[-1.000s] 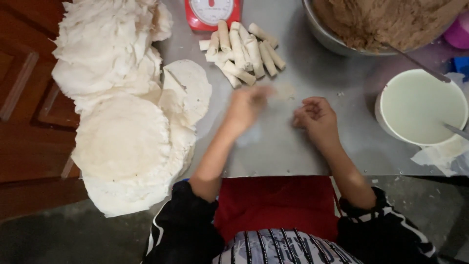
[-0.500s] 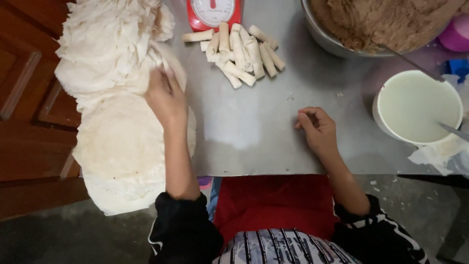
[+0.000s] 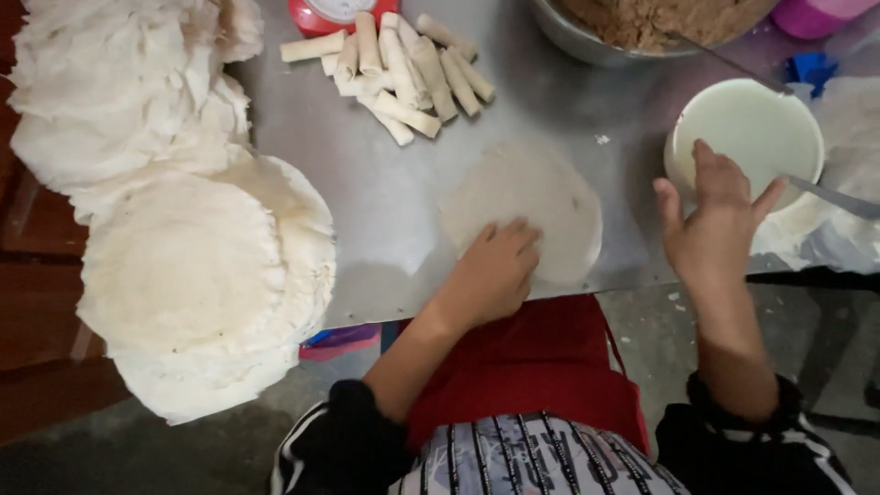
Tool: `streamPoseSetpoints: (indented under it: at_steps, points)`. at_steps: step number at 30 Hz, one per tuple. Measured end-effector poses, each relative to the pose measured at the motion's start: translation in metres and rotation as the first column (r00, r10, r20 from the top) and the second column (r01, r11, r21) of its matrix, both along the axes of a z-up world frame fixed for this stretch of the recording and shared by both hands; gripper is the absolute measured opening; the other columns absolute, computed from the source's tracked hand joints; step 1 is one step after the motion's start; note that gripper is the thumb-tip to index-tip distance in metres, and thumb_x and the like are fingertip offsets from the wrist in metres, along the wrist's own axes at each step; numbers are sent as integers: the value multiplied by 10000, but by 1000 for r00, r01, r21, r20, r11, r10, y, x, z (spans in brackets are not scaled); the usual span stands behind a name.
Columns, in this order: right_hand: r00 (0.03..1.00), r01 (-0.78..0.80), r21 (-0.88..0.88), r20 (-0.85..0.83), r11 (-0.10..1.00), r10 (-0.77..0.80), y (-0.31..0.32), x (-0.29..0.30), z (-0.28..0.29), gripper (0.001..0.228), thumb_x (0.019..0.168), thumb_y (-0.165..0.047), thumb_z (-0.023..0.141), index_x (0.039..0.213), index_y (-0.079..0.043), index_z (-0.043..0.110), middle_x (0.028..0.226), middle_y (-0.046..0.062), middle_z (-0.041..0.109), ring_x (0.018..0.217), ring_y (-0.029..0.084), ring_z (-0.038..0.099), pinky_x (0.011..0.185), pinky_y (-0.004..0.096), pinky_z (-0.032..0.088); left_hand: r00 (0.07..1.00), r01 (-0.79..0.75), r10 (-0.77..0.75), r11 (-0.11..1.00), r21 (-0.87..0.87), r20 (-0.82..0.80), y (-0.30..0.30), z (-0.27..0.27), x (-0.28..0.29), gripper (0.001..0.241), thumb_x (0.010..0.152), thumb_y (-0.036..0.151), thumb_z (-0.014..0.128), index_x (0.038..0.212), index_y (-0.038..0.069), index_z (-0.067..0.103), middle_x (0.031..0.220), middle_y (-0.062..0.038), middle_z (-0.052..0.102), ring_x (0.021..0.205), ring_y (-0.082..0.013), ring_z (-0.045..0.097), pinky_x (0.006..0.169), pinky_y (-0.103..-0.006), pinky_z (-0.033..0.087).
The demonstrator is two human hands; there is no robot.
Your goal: The person rolls meat filling into thin circular wrappers by hand on a metal table, folding the sides and using water to seal the edges before placing the finished rolls in a pile.
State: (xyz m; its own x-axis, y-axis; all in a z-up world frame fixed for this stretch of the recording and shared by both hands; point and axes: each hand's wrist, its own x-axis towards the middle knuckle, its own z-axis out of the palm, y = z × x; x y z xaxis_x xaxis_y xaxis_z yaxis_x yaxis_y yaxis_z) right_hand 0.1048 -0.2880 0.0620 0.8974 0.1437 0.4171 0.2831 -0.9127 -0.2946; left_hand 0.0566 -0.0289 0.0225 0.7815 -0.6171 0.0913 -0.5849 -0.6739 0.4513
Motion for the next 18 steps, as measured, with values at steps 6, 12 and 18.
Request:
streamPoseSetpoints:
  at_steps: [6,12,18]
  points:
    - [875,-460,-62,-206,886,439,74,25,-72,463,1079,-262,315,1485,-79,442,1519,141,432,1389,397,359,1107,639,68,999,-13,10,996,-85,-33,17,-17,-28,204,851,187,559,1019,72,576,1299,-147,557,1312,-330,460,1148,-587,241]
    - [915,-403,-340,-159,850,371,73,112,-75,504,1068,-262,306,1382,64,528,1415,303,507,1360,425,432,1070,656,77,997,-81,81,981,-178,-10,18,-16,-38,190,892,192,572,1064,114,561,1360,-90,562,1360,-273,456,1173,-556,222]
    - [784,-620,-327,-243,713,571,92,71,-101,507,1033,-302,230,1485,-120,369,1565,154,335,1457,317,271,1106,671,120,990,-94,111,980,-176,91,16,-17,-35,253,878,236,595,1107,129,582,1315,-69,587,1335,-245,482,1165,-525,230]
